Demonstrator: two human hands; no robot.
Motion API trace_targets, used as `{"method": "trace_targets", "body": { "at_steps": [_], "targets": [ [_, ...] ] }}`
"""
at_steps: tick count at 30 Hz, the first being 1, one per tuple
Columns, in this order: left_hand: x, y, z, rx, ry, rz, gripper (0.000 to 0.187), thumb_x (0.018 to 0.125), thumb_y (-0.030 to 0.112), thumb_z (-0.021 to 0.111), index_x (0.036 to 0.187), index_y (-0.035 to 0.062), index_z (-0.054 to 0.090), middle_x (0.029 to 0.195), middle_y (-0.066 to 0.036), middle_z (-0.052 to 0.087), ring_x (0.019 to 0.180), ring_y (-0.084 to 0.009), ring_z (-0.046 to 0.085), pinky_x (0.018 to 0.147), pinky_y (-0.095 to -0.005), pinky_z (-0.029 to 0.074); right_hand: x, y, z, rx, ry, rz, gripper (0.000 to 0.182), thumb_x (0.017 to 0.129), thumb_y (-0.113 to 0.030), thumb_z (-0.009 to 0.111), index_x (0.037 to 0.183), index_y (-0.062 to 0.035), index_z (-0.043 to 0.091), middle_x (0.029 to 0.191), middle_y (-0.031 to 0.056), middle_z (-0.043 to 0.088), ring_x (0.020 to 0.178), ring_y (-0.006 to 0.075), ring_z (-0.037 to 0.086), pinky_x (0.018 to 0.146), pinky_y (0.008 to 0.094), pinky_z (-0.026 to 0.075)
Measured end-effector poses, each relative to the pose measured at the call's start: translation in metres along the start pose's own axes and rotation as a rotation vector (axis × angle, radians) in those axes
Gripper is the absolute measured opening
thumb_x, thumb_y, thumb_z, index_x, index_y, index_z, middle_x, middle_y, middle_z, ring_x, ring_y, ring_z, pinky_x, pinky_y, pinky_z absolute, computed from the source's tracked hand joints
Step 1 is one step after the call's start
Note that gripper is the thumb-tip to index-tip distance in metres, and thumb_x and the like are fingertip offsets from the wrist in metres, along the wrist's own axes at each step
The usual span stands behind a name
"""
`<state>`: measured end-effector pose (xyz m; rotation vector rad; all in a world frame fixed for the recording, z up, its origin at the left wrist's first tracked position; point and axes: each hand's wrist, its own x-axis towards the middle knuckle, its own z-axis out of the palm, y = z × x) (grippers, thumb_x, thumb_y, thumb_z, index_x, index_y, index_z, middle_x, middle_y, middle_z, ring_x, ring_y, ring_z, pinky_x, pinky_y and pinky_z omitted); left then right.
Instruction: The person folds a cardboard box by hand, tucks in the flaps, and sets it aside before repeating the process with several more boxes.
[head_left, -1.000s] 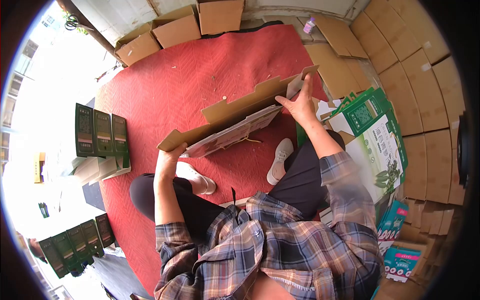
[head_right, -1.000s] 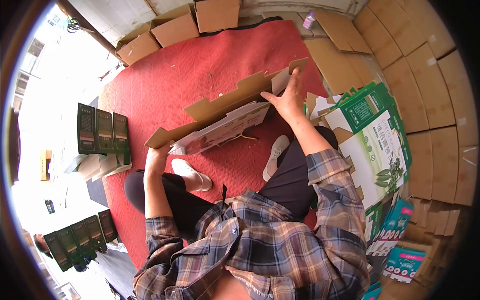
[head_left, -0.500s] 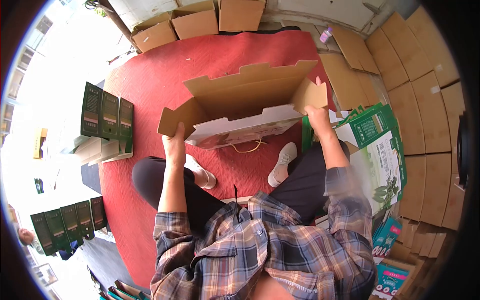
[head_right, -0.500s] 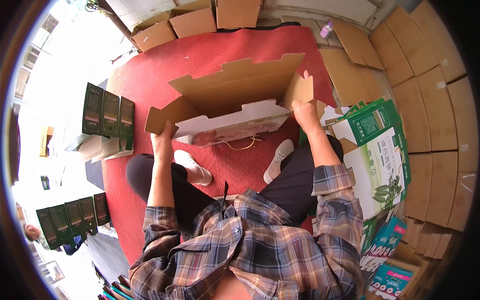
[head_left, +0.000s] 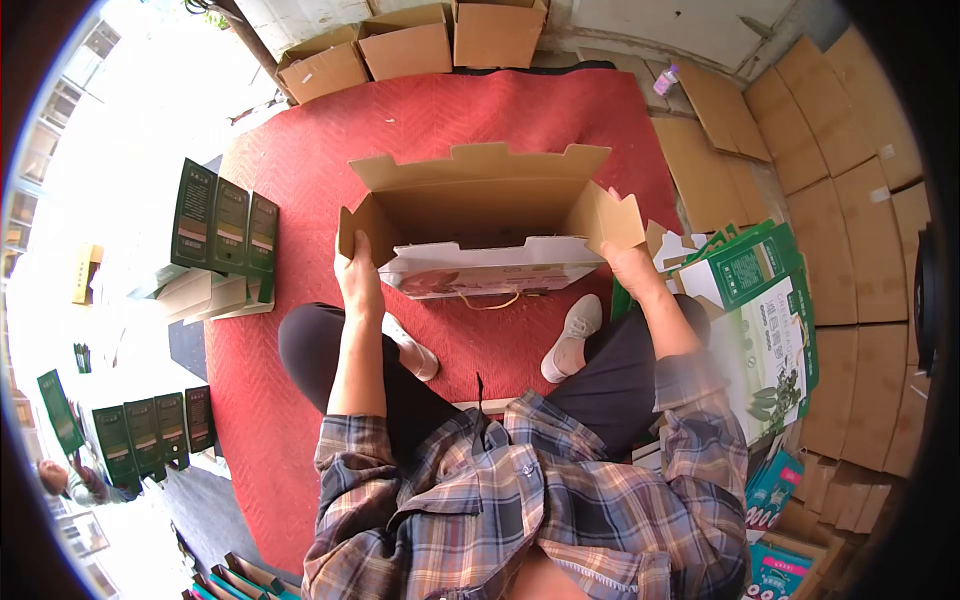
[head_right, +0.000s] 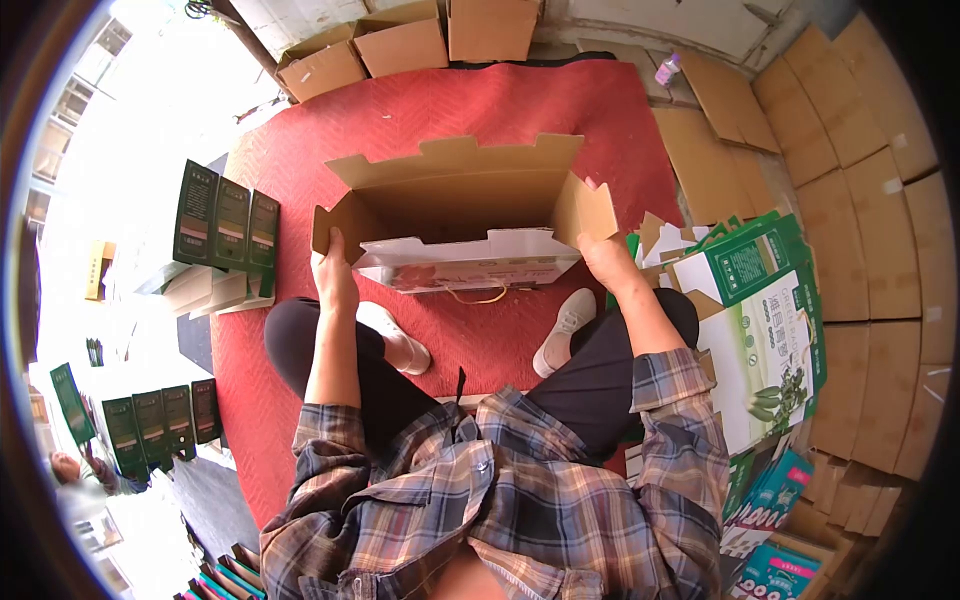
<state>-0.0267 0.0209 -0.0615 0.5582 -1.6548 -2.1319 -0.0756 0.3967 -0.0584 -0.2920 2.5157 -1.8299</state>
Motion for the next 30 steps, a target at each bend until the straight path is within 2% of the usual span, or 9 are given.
{"method": "trace_targets", "body": {
  "at_steps": [5,6,8,11,17,19,20,24,30],
  "targets": [
    [-0.032,0.054,0.024,0.727,0.145,0.834,0.047,0.088,0.005,0.056,0.133,-0.0005,0.043,0.133,-0.016,0.045,0.122,-0.0275,0.045,0.102,-0.0372,0.036,-0.005,-0.005,0.003,-0.002,-0.055,0.184,0.038,0.08,-0.005,0.056,0.118,0.0026,0.052,0.112,0.0101,0.059,0.102,0.0198,0.055,0.089,0.0326,0.043],
    [-0.039,0.064,0.026,0.726,0.138,0.834,0.047,0.088,0.005,0.056,0.133,-0.0005,0.043,0.133,-0.016,0.045,0.122,-0.0275,0.045,0.102,-0.0372,0.036,-0.007,-0.006,0.003,-0.001,-0.049,0.188,0.038,0.08,-0.005,0.056,0.118,0.0026,0.052,0.112,0.0101,0.059,0.102,0.0198,0.055,0.089,0.0326,0.043],
    [-0.049,0.078,0.033,0.621,-0.189,0.917,0.053,0.086,0.0,0.056,0.137,0.0015,0.039,0.141,-0.014,0.034,0.13,-0.023,0.034,0.105,-0.0397,0.033,-0.008,-0.007,0.0,-0.012,-0.075,0.186,0.038,0.081,-0.005,0.056,0.118,0.002,0.053,0.111,0.0108,0.06,0.103,0.0204,0.055,0.089,0.032,0.043],
    [-0.045,0.089,0.056,0.386,-0.383,0.739,0.058,0.084,0.003,0.059,0.138,0.0017,0.037,0.14,-0.017,0.035,0.13,-0.0309,0.036,0.1,-0.0399,0.039,-0.012,-0.005,0.002,-0.082,-0.023,0.128,0.032,0.082,-0.004,0.051,0.112,0.0024,0.054,0.107,0.0137,0.062,0.098,0.0248,0.058,0.086,0.0342,0.046],
    [0.016,0.059,0.04,0.845,-0.198,0.803,0.064,0.076,0.008,0.069,0.136,0.01,0.043,0.136,-0.015,0.04,0.127,-0.0339,0.037,0.106,-0.0434,0.031,-0.011,-0.002,-0.004,-0.128,-0.09,0.173,0.039,0.081,-0.006,0.054,0.119,0.0015,0.052,0.114,0.0103,0.058,0.105,0.0211,0.054,0.09,0.0331,0.042],
    [0.017,0.057,0.03,1.034,-0.289,0.761,0.052,0.074,0.007,0.07,0.124,0.0116,0.056,0.121,-0.013,0.052,0.117,-0.0326,0.043,0.099,-0.0415,0.037,-0.009,0.002,-0.007,-0.15,-0.107,0.17,0.04,0.081,-0.006,0.053,0.12,0.0011,0.051,0.115,0.0104,0.058,0.106,0.0213,0.053,0.091,0.0329,0.042],
    [0.016,0.052,0.029,0.973,-0.228,0.836,0.031,0.072,0.005,0.071,0.102,0.01,0.067,0.099,-0.009,0.059,0.101,-0.0286,0.051,0.088,-0.0384,0.042,-0.01,0.005,-0.009,-0.17,-0.127,0.168,0.041,0.081,-0.005,0.052,0.122,0.0007,0.05,0.117,0.0106,0.057,0.107,0.0216,0.052,0.092,0.0328,0.041],
    [0.013,0.051,0.013,0.911,-0.412,0.661,0.013,0.068,0.001,0.071,0.081,0.0062,0.069,0.082,-0.006,0.058,0.081,-0.0241,0.057,0.075,-0.0346,0.047,-0.011,0.005,-0.005,-0.067,-0.054,0.179,0.043,0.081,-0.004,0.051,0.124,0.0,0.048,0.118,0.01,0.055,0.108,0.0213,0.051,0.093,0.0326,0.041],
    [0.008,0.04,-0.001,1.136,-0.623,0.572,0.022,0.064,0.003,0.074,0.085,0.0073,0.071,0.084,-0.007,0.061,0.086,-0.0264,0.057,0.078,-0.0361,0.047,-0.011,0.009,-0.009,-0.096,-0.042,0.102,0.048,0.08,-0.002,0.052,0.127,-0.0008,0.046,0.116,0.0069,0.054,0.109,0.0188,0.05,0.093,0.0306,0.04]
  ]
}}
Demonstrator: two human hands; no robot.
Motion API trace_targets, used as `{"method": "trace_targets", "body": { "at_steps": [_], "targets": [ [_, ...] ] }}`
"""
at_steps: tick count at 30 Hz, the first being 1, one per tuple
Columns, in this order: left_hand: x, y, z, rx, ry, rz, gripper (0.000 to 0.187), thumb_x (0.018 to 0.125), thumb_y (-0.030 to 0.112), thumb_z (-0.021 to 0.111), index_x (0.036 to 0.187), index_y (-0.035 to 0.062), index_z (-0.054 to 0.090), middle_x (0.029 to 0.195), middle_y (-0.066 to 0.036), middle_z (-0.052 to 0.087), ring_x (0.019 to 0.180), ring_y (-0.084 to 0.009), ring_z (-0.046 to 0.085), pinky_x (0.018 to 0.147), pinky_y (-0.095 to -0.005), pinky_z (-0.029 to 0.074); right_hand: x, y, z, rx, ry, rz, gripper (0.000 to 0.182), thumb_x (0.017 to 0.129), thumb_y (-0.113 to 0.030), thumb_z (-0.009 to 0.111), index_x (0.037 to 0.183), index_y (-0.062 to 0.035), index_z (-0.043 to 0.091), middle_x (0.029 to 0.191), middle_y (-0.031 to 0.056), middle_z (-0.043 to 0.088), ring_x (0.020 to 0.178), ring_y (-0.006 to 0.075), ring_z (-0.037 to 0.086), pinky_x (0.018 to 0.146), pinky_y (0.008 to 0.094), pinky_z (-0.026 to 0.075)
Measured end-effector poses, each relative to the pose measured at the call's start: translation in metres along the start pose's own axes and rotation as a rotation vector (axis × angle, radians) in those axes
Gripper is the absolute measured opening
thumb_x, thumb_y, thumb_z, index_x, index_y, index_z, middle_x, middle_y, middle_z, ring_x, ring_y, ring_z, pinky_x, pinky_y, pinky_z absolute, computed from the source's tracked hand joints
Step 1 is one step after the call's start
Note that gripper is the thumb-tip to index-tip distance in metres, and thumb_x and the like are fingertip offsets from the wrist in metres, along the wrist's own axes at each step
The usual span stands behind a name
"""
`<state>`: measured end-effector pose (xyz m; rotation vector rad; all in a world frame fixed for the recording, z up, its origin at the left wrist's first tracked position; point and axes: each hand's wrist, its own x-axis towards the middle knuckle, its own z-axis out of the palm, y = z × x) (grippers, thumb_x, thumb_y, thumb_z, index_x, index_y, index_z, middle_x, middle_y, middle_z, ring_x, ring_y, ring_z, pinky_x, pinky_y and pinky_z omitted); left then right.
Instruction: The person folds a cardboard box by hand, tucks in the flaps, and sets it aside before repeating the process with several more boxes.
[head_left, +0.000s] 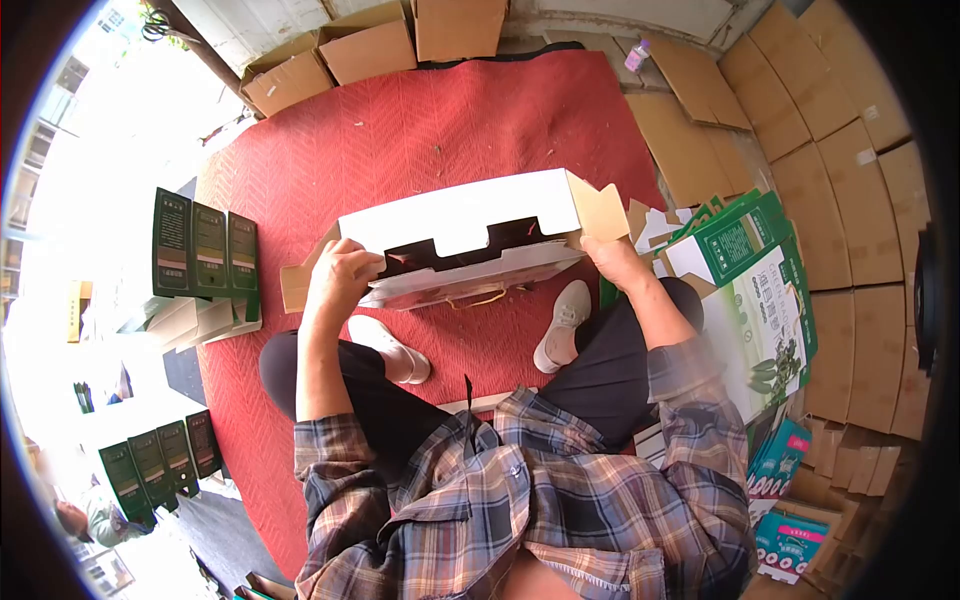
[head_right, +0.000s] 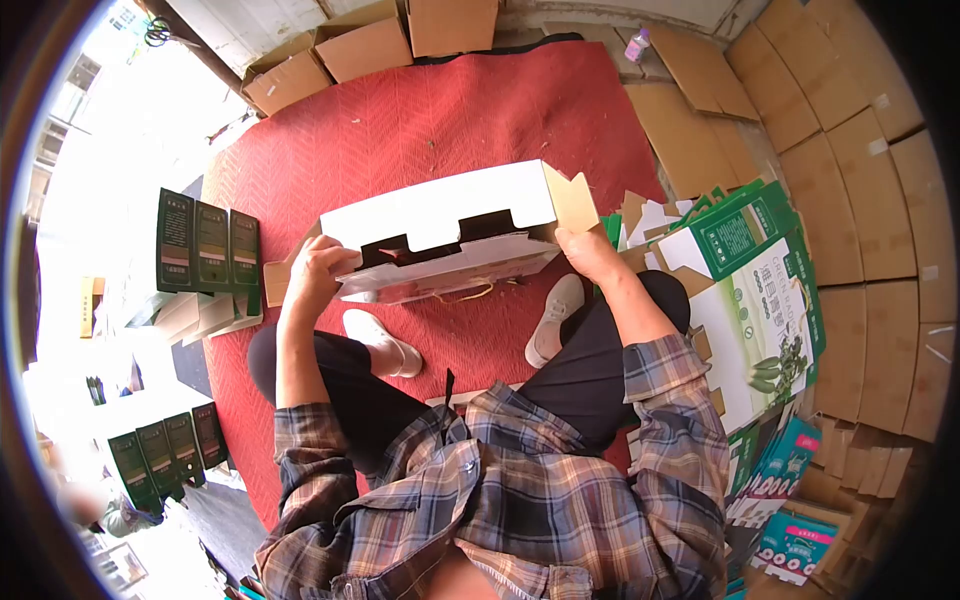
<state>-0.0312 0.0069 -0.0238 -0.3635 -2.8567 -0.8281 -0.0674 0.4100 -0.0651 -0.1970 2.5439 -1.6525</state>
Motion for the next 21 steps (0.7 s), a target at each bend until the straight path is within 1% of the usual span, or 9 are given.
{"method": "trace_targets", "body": {
  "at_steps": [3,6,8,9,12,15,18,19,21],
  "targets": [
    [-0.001,-0.002,-0.001,0.028,-0.121,-0.06,0.03,0.062,0.009,0.076,0.091,0.0072,0.072,0.089,-0.009,0.063,0.092,-0.028,0.057,0.082,-0.0363,0.047,0.002,0.006,0.001,0.006,-0.025,0.08,0.051,0.08,-0.003,0.055,0.13,-0.0013,0.044,0.115,0.0065,0.054,0.108,0.0172,0.049,0.093,0.0304,0.04],
    [-0.001,0.005,-0.007,0.046,-0.167,-0.026,0.037,0.062,0.014,0.077,0.098,0.0065,0.07,0.095,-0.011,0.064,0.096,-0.0292,0.056,0.086,-0.0391,0.044,0.003,-0.006,0.007,0.153,0.042,0.046,0.056,0.08,-0.005,0.058,0.133,-0.0022,0.04,0.128,0.0125,0.051,0.116,0.0246,0.051,0.097,0.0335,0.04],
    [-0.001,0.005,-0.008,0.089,-0.199,0.003,0.044,0.061,0.017,0.078,0.103,0.0052,0.068,0.097,-0.012,0.064,0.097,-0.0307,0.056,0.089,-0.0404,0.042,0.001,-0.024,0.009,-0.112,0.111,-0.255,0.065,0.08,-0.018,0.07,0.134,-0.0021,0.039,0.137,0.013,0.041,0.125,0.0256,0.043,0.103,0.0367,0.036],
    [-0.001,0.005,-0.008,0.088,-0.199,-0.001,0.044,0.061,0.017,0.078,0.103,0.0052,0.068,0.097,-0.012,0.064,0.097,-0.0307,0.056,0.089,-0.0404,0.042,0.001,-0.027,0.007,-0.112,0.106,-0.254,0.065,0.08,-0.018,0.07,0.134,-0.0021,0.039,0.137,0.013,0.041,0.125,0.0256,0.043,0.103,0.0367,0.036],
    [-0.004,0.004,-0.008,0.152,-0.181,0.003,0.047,0.062,0.017,0.078,0.106,0.0047,0.066,0.097,-0.013,0.064,0.098,-0.0313,0.056,0.092,-0.0405,0.041,0.005,-0.026,0.001,-0.131,-0.203,-0.22,0.091,0.072,-0.055,0.072,0.137,-0.0006,0.039,0.144,0.015,0.031,0.135,0.0281,0.029,0.111,0.0396,0.024],
    [-0.007,0.011,-0.013,0.087,-0.051,0.047,0.042,0.066,0.014,0.076,0.105,0.0035,0.066,0.097,-0.014,0.064,0.098,-0.0309,0.056,0.091,-0.0396,0.042,0.005,-0.026,-0.001,-0.056,-0.424,-0.065,0.096,0.074,-0.064,0.063,0.14,-0.0019,0.035,0.153,0.0135,0.017,0.141,0.028,0.017,0.113,0.0405,0.019],
    [-0.018,0.036,-0.04,0.097,0.58,0.139,0.037,0.066,0.001,0.073,0.103,0.0044,0.067,0.101,-0.014,0.059,0.092,-0.0285,0.057,0.081,-0.0364,0.047,0.006,-0.028,-0.003,-0.145,-0.457,-0.072,0.098,0.073,-0.068,0.06,0.142,-0.0025,0.032,0.154,0.0121,0.013,0.142,0.0277,0.013,0.113,0.0411,0.018],
    [-0.026,0.032,-0.043,0.143,0.717,0.088,0.04,0.077,0.013,0.073,0.114,0.0051,0.061,0.104,-0.012,0.058,0.093,-0.0236,0.056,0.082,-0.0343,0.046,0.006,-0.025,-0.003,-0.141,-0.465,-0.075,0.098,0.073,-0.068,0.06,0.142,-0.0025,0.032,0.154,0.0121,0.013,0.142,0.0277,0.013,0.113,0.0411,0.018],
    [-0.042,0.014,-0.027,-0.497,0.976,-0.083,0.05,0.092,0.033,0.058,0.129,0.0025,0.047,0.112,-0.009,0.058,0.098,-0.0212,0.056,0.087,-0.0349,0.046,0.009,-0.022,-0.001,-0.094,-0.457,-0.028,0.099,0.073,-0.068,0.06,0.142,-0.0028,0.032,0.155,0.0116,0.012,0.143,0.0273,0.011,0.114,0.041,0.016]
  ]
}}
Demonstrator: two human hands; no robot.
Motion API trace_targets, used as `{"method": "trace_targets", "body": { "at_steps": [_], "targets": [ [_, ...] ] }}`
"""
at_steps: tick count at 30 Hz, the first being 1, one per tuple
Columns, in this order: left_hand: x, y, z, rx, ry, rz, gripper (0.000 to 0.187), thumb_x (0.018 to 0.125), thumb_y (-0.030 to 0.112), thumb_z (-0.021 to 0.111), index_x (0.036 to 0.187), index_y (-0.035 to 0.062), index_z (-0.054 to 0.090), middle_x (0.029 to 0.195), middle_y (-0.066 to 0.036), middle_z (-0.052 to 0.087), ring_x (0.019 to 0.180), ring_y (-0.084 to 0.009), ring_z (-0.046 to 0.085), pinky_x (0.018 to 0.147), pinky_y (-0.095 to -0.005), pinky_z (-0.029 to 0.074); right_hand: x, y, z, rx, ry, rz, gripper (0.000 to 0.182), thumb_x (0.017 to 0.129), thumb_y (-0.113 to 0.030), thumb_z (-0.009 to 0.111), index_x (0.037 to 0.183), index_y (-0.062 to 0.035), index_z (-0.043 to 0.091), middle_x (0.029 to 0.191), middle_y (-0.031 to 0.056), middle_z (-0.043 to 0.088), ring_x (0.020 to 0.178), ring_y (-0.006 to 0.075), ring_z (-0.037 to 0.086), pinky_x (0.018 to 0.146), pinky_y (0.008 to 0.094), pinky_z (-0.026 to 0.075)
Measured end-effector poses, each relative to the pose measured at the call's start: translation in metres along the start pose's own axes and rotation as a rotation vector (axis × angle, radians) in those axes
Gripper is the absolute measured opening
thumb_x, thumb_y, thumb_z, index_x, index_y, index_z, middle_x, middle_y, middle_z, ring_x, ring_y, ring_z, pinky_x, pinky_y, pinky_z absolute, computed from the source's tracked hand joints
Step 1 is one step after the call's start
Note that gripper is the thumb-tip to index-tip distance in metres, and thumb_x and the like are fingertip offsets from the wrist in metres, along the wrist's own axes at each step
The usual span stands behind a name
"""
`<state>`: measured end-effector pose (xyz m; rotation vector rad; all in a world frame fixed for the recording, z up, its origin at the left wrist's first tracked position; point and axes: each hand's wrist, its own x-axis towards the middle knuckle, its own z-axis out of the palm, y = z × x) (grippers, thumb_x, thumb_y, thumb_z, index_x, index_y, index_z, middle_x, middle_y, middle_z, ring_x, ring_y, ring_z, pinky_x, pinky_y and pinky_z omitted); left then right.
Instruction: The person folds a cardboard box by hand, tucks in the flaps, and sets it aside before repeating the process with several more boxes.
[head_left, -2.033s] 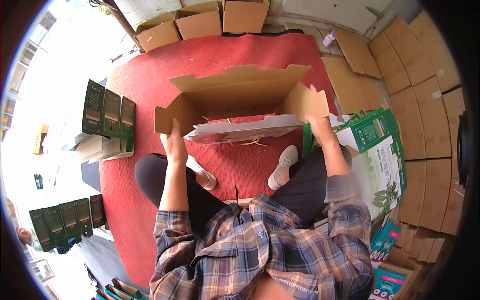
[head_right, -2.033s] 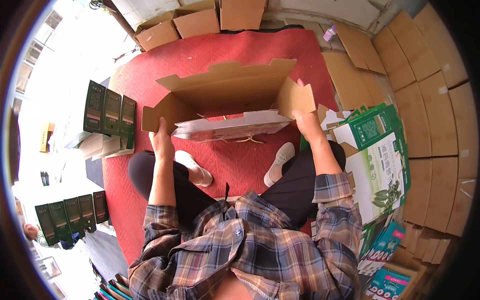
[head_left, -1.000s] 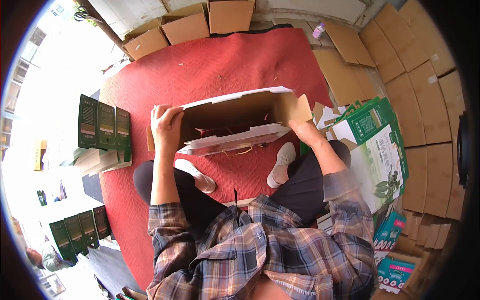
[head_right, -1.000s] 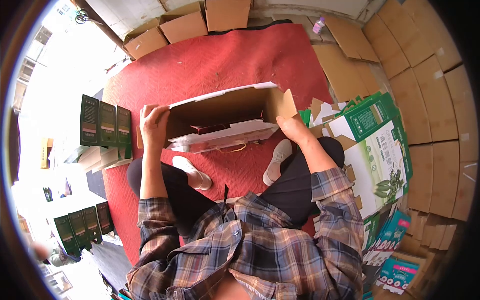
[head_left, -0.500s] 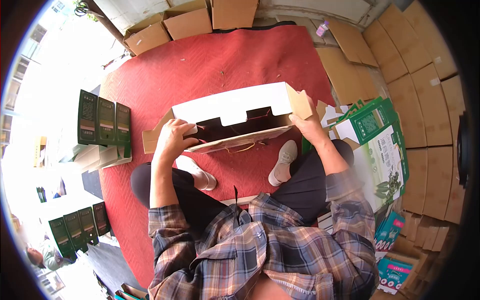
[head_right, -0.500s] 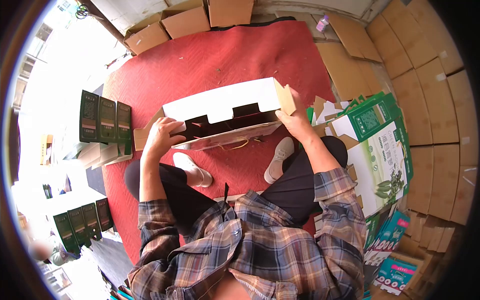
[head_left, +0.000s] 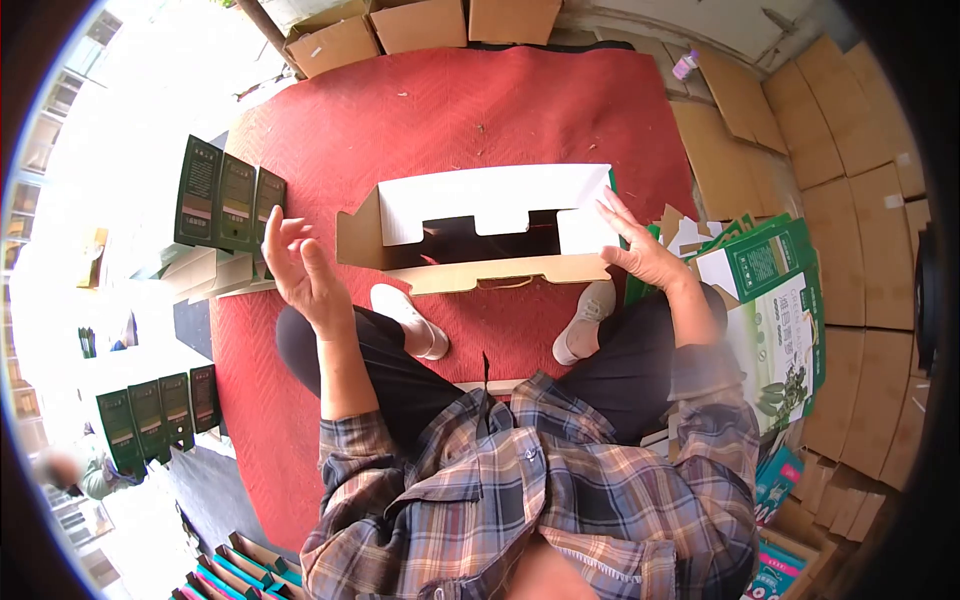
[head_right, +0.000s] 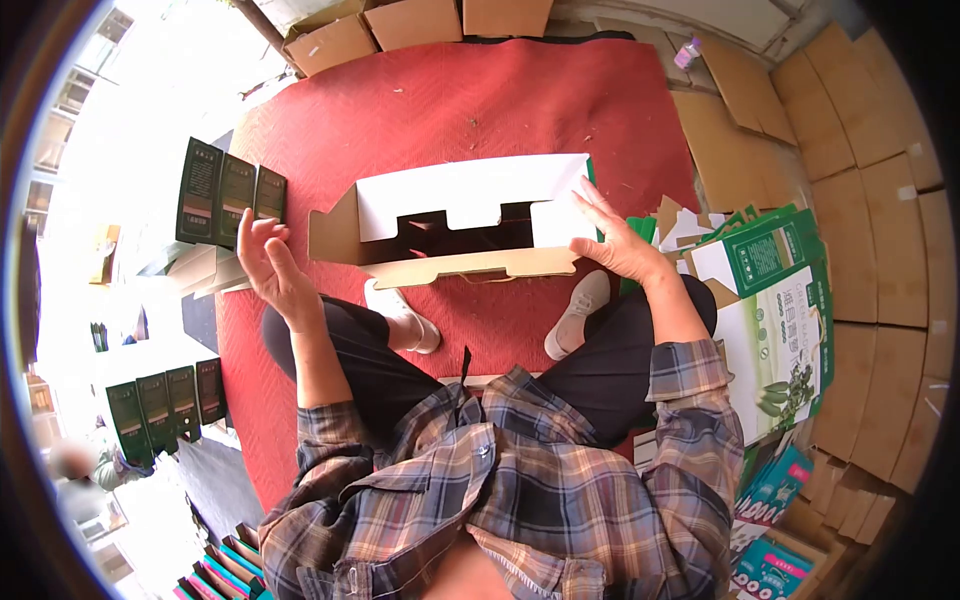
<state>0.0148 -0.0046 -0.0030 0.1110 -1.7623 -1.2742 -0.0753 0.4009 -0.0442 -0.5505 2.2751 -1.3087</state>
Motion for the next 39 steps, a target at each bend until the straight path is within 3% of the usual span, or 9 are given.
{"method": "trace_targets", "body": {
  "at_steps": [1,4,7,11,15,18,21,25,39],
  "targets": [
    [-0.003,0.001,-0.003,0.003,-0.138,-0.185,0.077,0.089,0.059,0.047,0.141,0.0048,0.031,0.12,-0.01,0.055,0.108,-0.0224,0.053,0.094,-0.0376,0.042,-0.001,-0.006,-0.001,-0.046,-0.002,-0.007,0.098,0.074,-0.069,0.057,0.142,-0.0025,0.032,0.155,0.0118,0.012,0.143,0.027,0.011,0.114,0.0409,0.016],
    [-0.019,-0.027,-0.005,-0.35,-0.581,-0.543,0.093,0.078,0.072,0.05,0.143,0.0077,0.031,0.124,-0.015,0.055,0.119,-0.0262,0.049,0.103,-0.0408,0.034,-0.001,-0.003,-0.002,-0.106,0.011,-0.011,0.096,0.078,-0.07,0.053,0.142,-0.002,0.032,0.154,0.0119,0.012,0.143,0.027,0.011,0.114,0.0397,0.015],
    [-0.025,-0.033,0.0,-0.146,-0.872,-0.375,0.089,0.079,0.059,0.061,0.144,0.0076,0.029,0.128,-0.017,0.055,0.125,-0.0269,0.045,0.107,-0.0439,0.029,0.003,-0.003,0.001,-0.106,0.04,-0.003,0.09,0.083,-0.068,0.047,0.141,-0.0009,0.032,0.154,0.0129,0.015,0.142,0.0265,0.013,0.114,0.0383,0.016],
    [-0.031,-0.048,0.014,0.152,-0.745,-0.412,0.064,0.084,0.015,0.065,0.141,0.0079,0.035,0.113,-0.014,0.063,0.11,-0.0221,0.056,0.099,-0.0374,0.04,0.008,0.004,0.007,-0.105,0.144,-0.035,0.077,0.089,-0.06,0.044,0.138,-0.0007,0.039,0.15,0.0149,0.026,0.139,0.0268,0.023,0.112,0.0376,0.022],
    [-0.049,-0.051,0.044,0.378,-0.52,-0.155,0.063,0.08,0.01,0.064,0.138,0.0156,0.041,0.106,-0.013,0.056,0.095,-0.0293,0.058,0.086,-0.039,0.045,0.02,0.009,0.018,-0.232,0.402,-0.111,0.052,0.088,-0.035,0.059,0.13,-0.0061,0.05,0.137,0.0145,0.045,0.128,0.028,0.041,0.106,0.0377,0.033],
    [-0.053,-0.044,0.049,0.828,-0.665,0.203,0.053,0.078,0.015,0.063,0.13,0.0228,0.052,0.125,-0.004,0.053,0.12,-0.0281,0.044,0.099,-0.0477,0.031,0.019,-0.005,0.028,-0.565,0.487,-0.171,0.055,0.078,-0.023,0.069,0.13,-0.0169,0.053,0.137,0.0117,0.044,0.125,0.0326,0.042,0.105,0.0404,0.036],
    [-0.048,-0.043,0.048,0.742,-0.757,0.259,0.045,0.078,0.025,0.065,0.123,0.0215,0.058,0.131,0.0,0.051,0.122,-0.0278,0.042,0.103,-0.0494,0.026,0.016,-0.014,0.036,-0.724,0.347,-0.12,0.072,0.068,-0.044,0.075,0.132,-0.024,0.051,0.151,0.0066,0.021,0.134,0.0438,0.021,0.107,0.0523,0.029],
    [-0.049,-0.021,0.05,0.785,-0.872,0.21,0.061,0.068,0.053,0.068,0.12,0.0213,0.06,0.127,0.002,0.054,0.126,-0.0271,0.039,0.108,-0.0512,0.018,0.015,-0.021,0.035,-0.768,0.301,-0.075,0.078,0.064,-0.052,0.075,0.132,-0.0246,0.051,0.152,0.0062,0.02,0.136,0.0434,0.017,0.107,0.0537,0.029],
    [-0.051,-0.024,0.046,0.845,-0.99,0.166,0.068,0.067,0.055,0.069,0.124,0.0209,0.057,0.126,0.0,0.052,0.123,-0.0259,0.04,0.108,-0.0554,0.016,0.012,-0.022,0.034,-0.798,0.254,-0.123,0.065,0.069,-0.048,0.074,0.123,-0.0142,0.059,0.147,0.0105,0.029,0.135,0.0435,0.02,0.105,0.0533,0.033]
  ]
}}
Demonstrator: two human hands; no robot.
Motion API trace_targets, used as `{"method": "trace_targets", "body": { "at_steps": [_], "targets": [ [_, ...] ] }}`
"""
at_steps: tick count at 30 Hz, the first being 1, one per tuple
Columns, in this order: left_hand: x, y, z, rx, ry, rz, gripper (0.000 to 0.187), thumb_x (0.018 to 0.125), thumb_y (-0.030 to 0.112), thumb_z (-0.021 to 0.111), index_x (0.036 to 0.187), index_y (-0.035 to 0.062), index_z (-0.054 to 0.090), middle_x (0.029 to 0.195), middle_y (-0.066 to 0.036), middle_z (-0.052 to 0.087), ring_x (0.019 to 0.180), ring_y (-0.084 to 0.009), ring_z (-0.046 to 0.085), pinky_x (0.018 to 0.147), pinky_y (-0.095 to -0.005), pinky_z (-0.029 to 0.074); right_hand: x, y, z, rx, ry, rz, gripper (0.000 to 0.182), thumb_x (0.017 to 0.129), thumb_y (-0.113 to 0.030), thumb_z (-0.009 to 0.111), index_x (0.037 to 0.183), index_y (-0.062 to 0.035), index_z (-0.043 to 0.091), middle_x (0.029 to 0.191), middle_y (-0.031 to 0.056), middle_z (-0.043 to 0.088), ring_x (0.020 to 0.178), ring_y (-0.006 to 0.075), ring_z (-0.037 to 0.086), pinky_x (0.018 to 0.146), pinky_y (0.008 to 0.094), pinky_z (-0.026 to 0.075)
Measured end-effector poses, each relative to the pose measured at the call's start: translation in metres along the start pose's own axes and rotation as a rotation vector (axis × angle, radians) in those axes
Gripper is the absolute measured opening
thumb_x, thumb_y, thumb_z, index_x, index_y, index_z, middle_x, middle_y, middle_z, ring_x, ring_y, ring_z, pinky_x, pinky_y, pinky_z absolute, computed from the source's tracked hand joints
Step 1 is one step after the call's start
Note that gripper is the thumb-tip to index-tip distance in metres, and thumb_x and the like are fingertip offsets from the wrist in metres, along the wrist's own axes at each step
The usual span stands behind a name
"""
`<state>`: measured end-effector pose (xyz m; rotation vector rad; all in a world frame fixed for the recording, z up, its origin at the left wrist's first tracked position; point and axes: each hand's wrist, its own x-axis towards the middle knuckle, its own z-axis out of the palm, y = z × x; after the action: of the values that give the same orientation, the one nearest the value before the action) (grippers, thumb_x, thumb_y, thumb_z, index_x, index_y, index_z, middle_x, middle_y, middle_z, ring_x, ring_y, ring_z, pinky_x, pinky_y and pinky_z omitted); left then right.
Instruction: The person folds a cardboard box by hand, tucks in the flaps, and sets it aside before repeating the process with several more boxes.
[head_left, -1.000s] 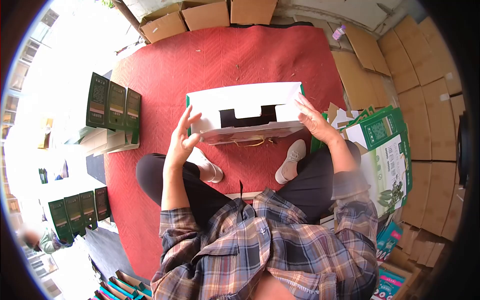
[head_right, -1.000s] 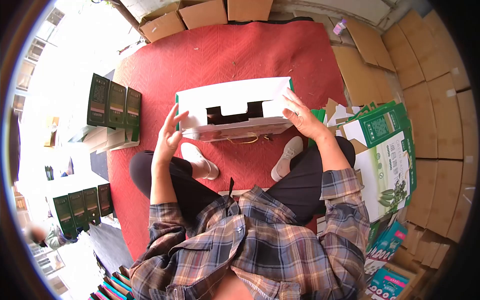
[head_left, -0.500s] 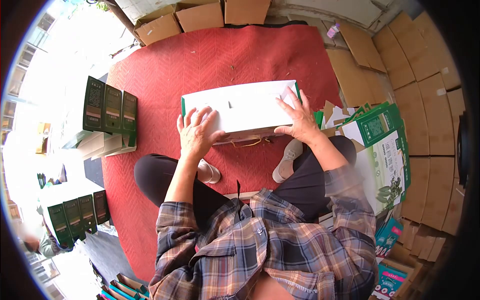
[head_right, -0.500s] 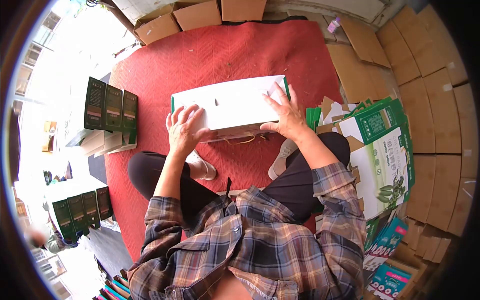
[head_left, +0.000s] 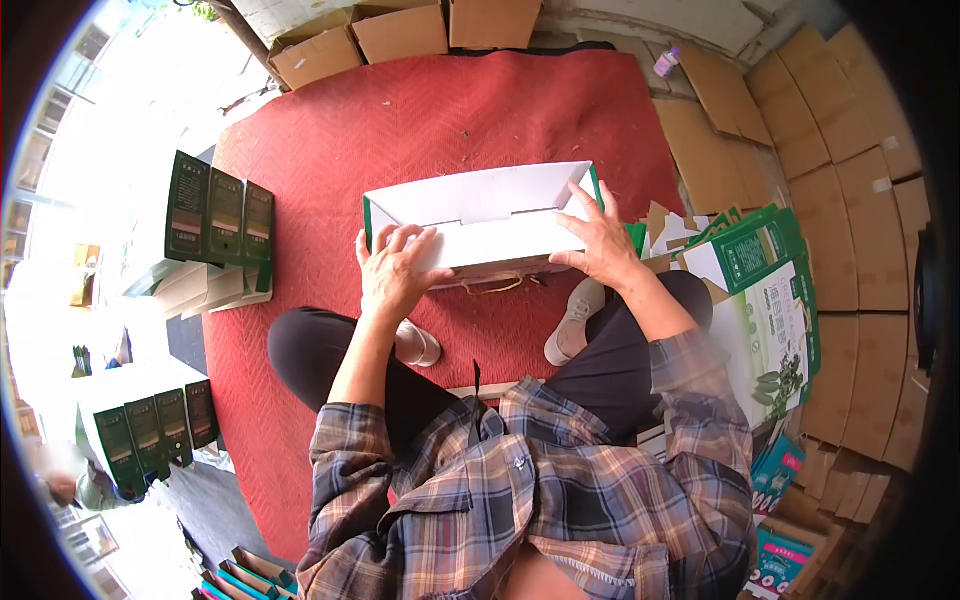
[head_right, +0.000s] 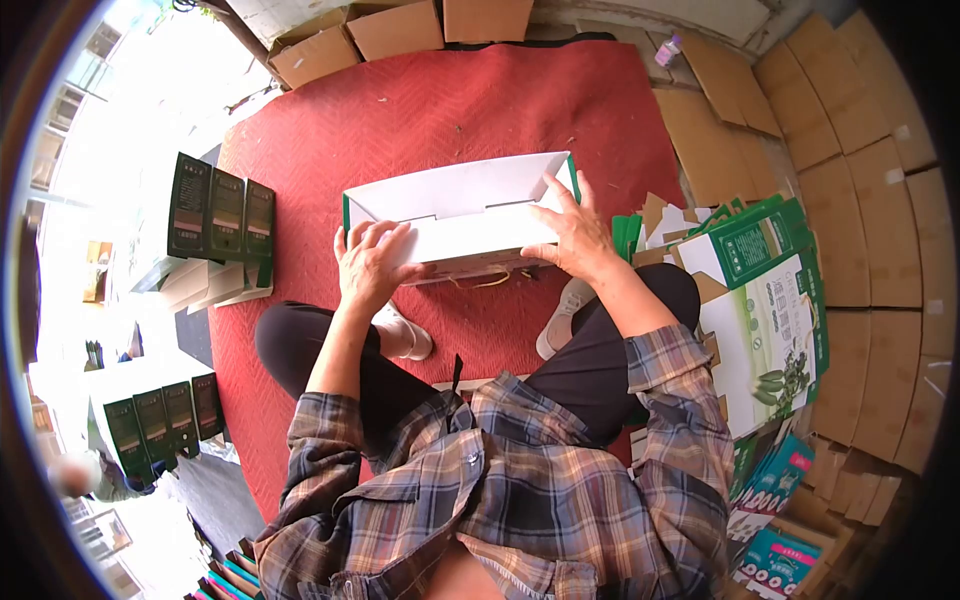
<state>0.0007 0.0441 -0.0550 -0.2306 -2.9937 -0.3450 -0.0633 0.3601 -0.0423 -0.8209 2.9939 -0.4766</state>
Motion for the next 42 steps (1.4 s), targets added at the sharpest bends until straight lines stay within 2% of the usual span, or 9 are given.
{"method": "trace_targets", "body": {
  "at_steps": [5,6,12,20,24,28,33,37,42],
  "targets": [
    [0.004,-0.046,0.021,-0.634,0.465,-0.279,0.054,0.085,0.037,0.064,0.13,0.0117,0.05,0.129,-0.01,0.051,0.115,-0.0276,0.047,0.097,-0.0417,0.037,0.007,0.042,0.014,0.814,0.41,0.309,0.05,0.091,-0.036,0.058,0.13,-0.006,0.047,0.132,0.0155,0.047,0.11,0.0293,0.054,0.095,0.0411,0.042],
    [0.009,-0.056,0.02,-0.928,0.445,-0.508,0.051,0.09,0.041,0.056,0.131,0.0118,0.049,0.128,-0.009,0.05,0.113,-0.0234,0.048,0.09,-0.0387,0.042,0.012,0.047,0.001,1.063,0.322,0.777,0.041,0.096,-0.032,0.048,0.124,-0.0015,0.051,0.118,0.0147,0.059,0.102,0.024,0.059,0.091,0.0369,0.044],
    [0.015,-0.072,0.03,-1.405,-0.153,-1.184,0.057,0.095,0.055,0.038,0.134,0.014,0.049,0.127,-0.011,0.054,0.112,-0.0213,0.052,0.091,-0.0354,0.044,0.015,0.044,0.004,0.83,-0.193,1.039,0.075,0.092,-0.061,0.034,0.129,0.0018,0.049,0.138,0.0215,0.044,0.131,0.0316,0.037,0.108,0.0465,0.024],
    [-0.005,-0.061,0.002,-1.549,0.091,-0.538,0.052,0.098,0.042,0.035,0.123,-0.0001,0.051,0.116,-0.013,0.058,0.107,-0.0213,0.055,0.096,-0.0327,0.04,0.002,0.076,0.003,1.179,0.002,0.754,0.072,0.087,-0.064,0.047,0.118,-0.0016,0.06,0.119,0.0128,0.059,0.115,0.0208,0.05,0.101,0.0394,0.034],
    [-0.008,-0.061,-0.002,-1.795,0.395,-0.485,0.032,0.096,0.034,0.044,0.089,0.0057,0.058,0.105,-0.014,0.061,0.099,-0.0214,0.056,0.09,-0.0364,0.042,-0.003,0.089,0.002,1.391,0.069,0.848,0.074,0.084,-0.061,0.055,0.128,-0.0012,0.053,0.123,0.011,0.057,0.113,0.0193,0.052,0.104,0.034,0.03],
    [-0.004,-0.051,-0.006,-1.55,0.133,-0.641,0.065,0.095,0.059,0.03,0.138,0.0117,0.035,0.124,-0.007,0.05,0.11,-0.0197,0.049,0.088,-0.0399,0.044,-0.002,0.082,0.006,1.275,0.092,0.774,0.065,0.085,-0.058,0.054,0.124,-0.0055,0.052,0.123,0.012,0.052,0.108,0.0231,0.054,0.084,0.0425,0.049],
    [-0.011,-0.056,0.012,-1.642,0.07,-0.855,0.062,0.096,0.053,0.035,0.137,0.007,0.035,0.129,-0.01,0.048,0.116,-0.0242,0.049,0.092,-0.0476,0.043,-0.01,0.07,0.013,1.24,-0.096,0.783,0.039,0.089,-0.033,0.051,0.119,-0.008,0.053,0.114,0.0085,0.059,0.1,0.0236,0.059,0.078,0.0412,0.053],
    [-0.022,-0.088,0.044,-1.527,-0.117,-0.64,0.033,0.09,0.014,0.055,0.12,0.0014,0.049,0.125,-0.011,0.052,0.106,-0.0244,0.058,0.082,-0.0385,0.051,-0.016,0.068,0.025,1.176,-0.157,0.704,0.036,0.091,-0.018,0.049,0.125,-0.0068,0.048,0.114,0.0089,0.06,0.094,0.0212,0.062,0.071,0.0357,0.054],
    [-0.015,-0.072,0.04,-1.368,-0.123,-0.711,0.051,0.089,0.035,0.059,0.132,0.011,0.049,0.119,-0.007,0.058,0.11,-0.022,0.054,0.089,-0.0391,0.043,-0.001,0.067,0.03,0.888,-0.182,0.935,0.033,0.091,-0.015,0.042,0.118,-0.0124,0.061,0.103,0.0039,0.065,0.088,0.017,0.061,0.062,0.0342,0.051]
  ]
}}
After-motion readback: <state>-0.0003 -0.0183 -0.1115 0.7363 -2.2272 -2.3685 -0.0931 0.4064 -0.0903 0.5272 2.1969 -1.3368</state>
